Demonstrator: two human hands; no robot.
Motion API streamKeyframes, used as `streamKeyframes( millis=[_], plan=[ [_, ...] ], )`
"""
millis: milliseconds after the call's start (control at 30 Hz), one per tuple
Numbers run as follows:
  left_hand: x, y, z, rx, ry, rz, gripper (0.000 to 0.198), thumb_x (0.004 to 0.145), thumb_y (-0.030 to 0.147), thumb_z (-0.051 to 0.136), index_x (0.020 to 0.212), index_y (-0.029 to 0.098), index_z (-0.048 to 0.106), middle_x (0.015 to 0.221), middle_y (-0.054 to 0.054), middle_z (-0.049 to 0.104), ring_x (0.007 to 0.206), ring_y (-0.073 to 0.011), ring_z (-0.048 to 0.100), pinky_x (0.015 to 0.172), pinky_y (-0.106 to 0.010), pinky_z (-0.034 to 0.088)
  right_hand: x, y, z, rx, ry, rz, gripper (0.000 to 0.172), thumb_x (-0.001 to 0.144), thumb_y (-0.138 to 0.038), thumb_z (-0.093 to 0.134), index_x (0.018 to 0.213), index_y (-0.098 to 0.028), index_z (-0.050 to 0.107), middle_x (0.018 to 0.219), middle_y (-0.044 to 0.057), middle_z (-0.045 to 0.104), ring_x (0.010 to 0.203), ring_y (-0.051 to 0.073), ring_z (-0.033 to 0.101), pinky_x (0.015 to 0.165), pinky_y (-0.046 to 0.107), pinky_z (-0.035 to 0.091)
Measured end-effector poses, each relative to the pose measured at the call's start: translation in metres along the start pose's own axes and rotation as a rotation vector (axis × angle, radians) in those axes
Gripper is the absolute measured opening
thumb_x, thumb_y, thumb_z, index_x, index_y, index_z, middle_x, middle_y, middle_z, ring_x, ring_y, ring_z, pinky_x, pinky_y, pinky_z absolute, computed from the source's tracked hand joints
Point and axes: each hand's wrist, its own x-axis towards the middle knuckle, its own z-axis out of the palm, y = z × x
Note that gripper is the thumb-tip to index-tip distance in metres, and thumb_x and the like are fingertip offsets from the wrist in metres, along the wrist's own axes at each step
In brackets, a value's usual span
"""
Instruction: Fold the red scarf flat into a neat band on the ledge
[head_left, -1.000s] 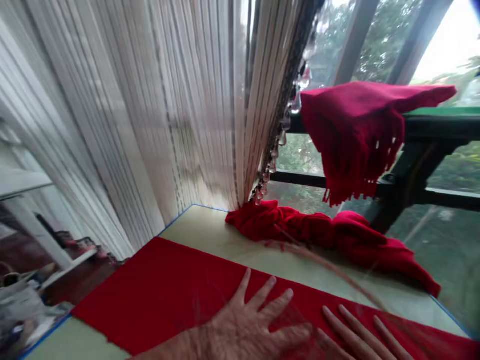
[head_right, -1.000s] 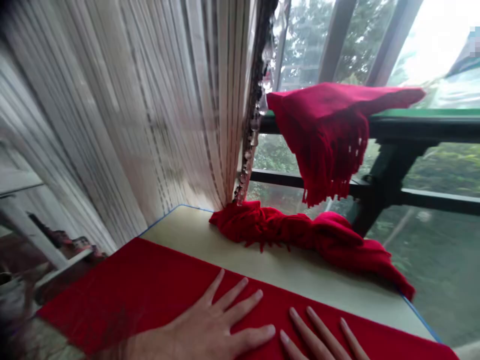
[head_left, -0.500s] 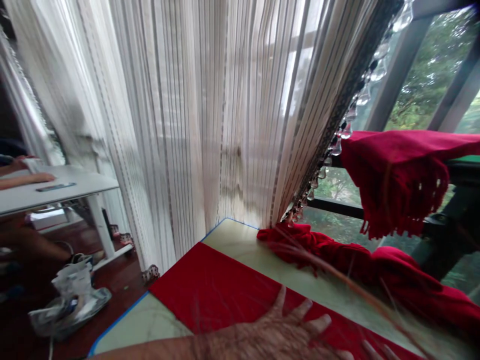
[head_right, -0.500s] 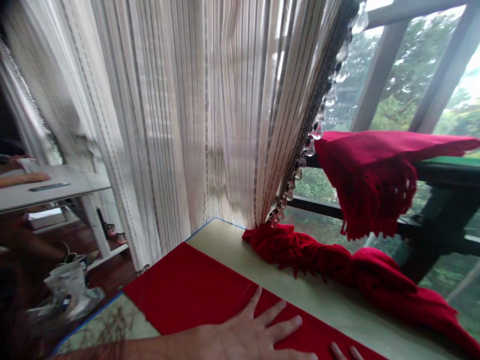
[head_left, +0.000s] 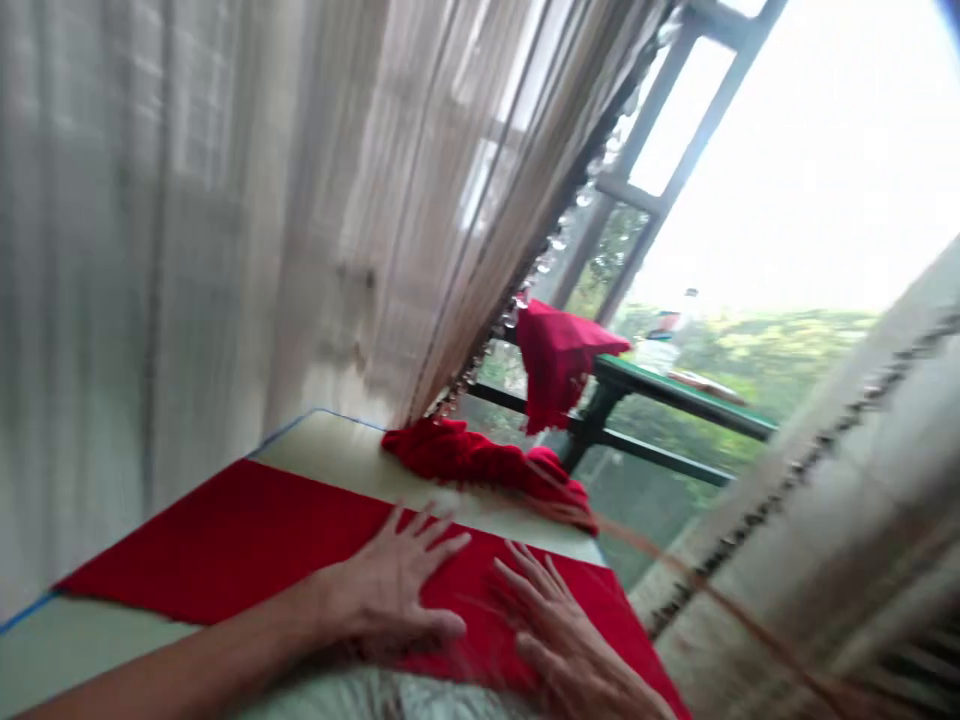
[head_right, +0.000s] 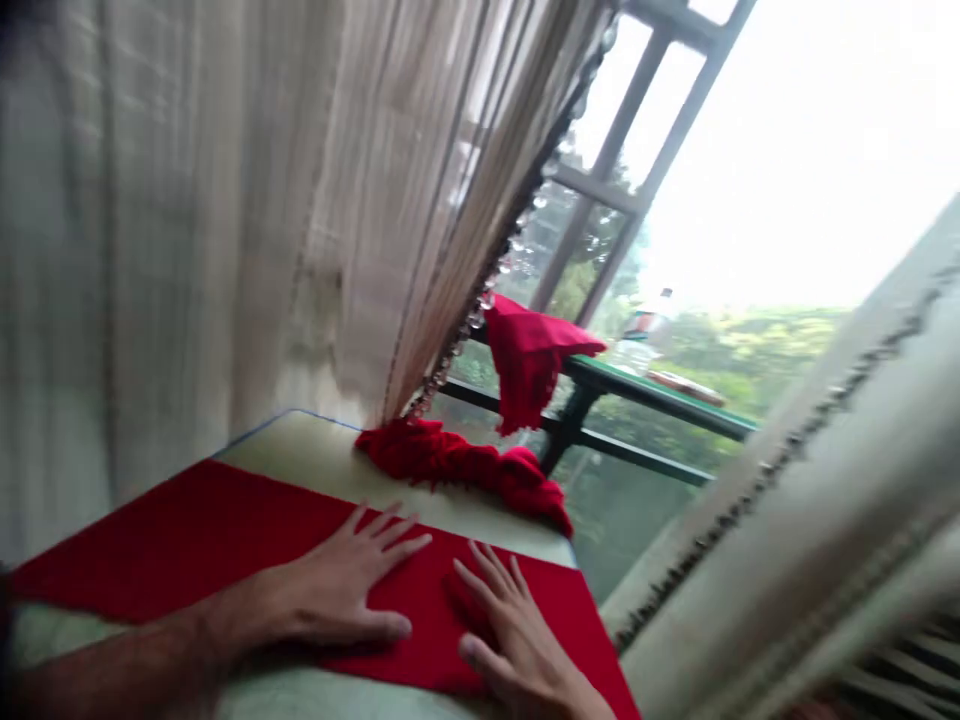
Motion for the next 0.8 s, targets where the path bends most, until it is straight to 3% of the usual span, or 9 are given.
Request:
streamKeyframes(
  millis=[67,133,300,433,600,800],
  plan=[
    [0.007,-0.007,0.001,0.049,0.043,-0.038,0.088,0.089,0.08,0.046,0.16,0.03,0.033,0.169,-0.011,0.022,0.158,-0.039,0.011,0.123,-0.072,0.001,0.003,-0.012,-0.013,0.075,-0.023,0.111,0.074,0.093,-0.07,0.047,0.159,-0.045,0.025,0.173,-0.004,0.014,0.16,0.03,0.013,0.129,0.06,0.016],
    [0.017,-0.016,0.008,0.066,0.073,-0.03,0.09,0.089,0.084,0.04,0.16,0.03,0.032,0.168,-0.01,0.024,0.158,-0.0391,0.011,0.123,-0.072,0.001,0.009,-0.016,-0.018,0.102,-0.038,0.182,0.081,0.092,-0.072,0.05,0.161,-0.04,0.024,0.174,0.001,0.009,0.16,0.033,0.008,0.128,0.061,0.01],
    [0.028,-0.034,0.032,0.044,0.08,0.022,0.088,0.086,0.086,0.042,0.158,0.037,0.03,0.167,-0.006,0.028,0.157,-0.0385,0.015,0.123,-0.073,0.002,0.026,-0.021,-0.01,0.114,-0.062,0.235,0.083,0.092,-0.075,0.048,0.161,-0.034,0.026,0.174,0.007,0.013,0.161,0.033,0.006,0.128,0.063,0.004],
    [0.028,-0.036,0.035,0.054,0.082,0.014,0.094,0.081,0.089,0.046,0.158,0.037,0.031,0.167,-0.006,0.026,0.157,-0.0387,0.016,0.123,-0.073,0.001,0.029,-0.018,-0.002,0.12,-0.056,0.244,0.083,0.091,-0.077,0.046,0.161,-0.035,0.026,0.174,0.005,0.015,0.161,0.031,0.008,0.129,0.06,0.002],
    [0.026,-0.029,0.026,0.062,0.041,0.001,0.095,0.081,0.091,0.043,0.159,0.037,0.03,0.168,-0.004,0.024,0.158,-0.0375,0.014,0.123,-0.073,-0.002,0.007,0.009,-0.006,0.07,-0.036,0.328,0.078,0.094,-0.076,0.04,0.16,-0.038,0.026,0.173,0.001,0.018,0.16,0.028,0.014,0.131,0.052,0.007],
    [0.019,-0.011,0.011,0.097,-0.027,-0.029,0.098,0.084,0.087,0.043,0.161,0.029,0.03,0.169,-0.008,0.022,0.158,-0.0364,0.01,0.123,-0.071,-0.004,-0.034,0.06,-0.006,0.024,-0.002,0.547,0.072,0.1,-0.067,0.028,0.161,-0.028,0.027,0.173,0.005,0.017,0.161,0.024,0.01,0.131,0.046,0.003]
  ],
)
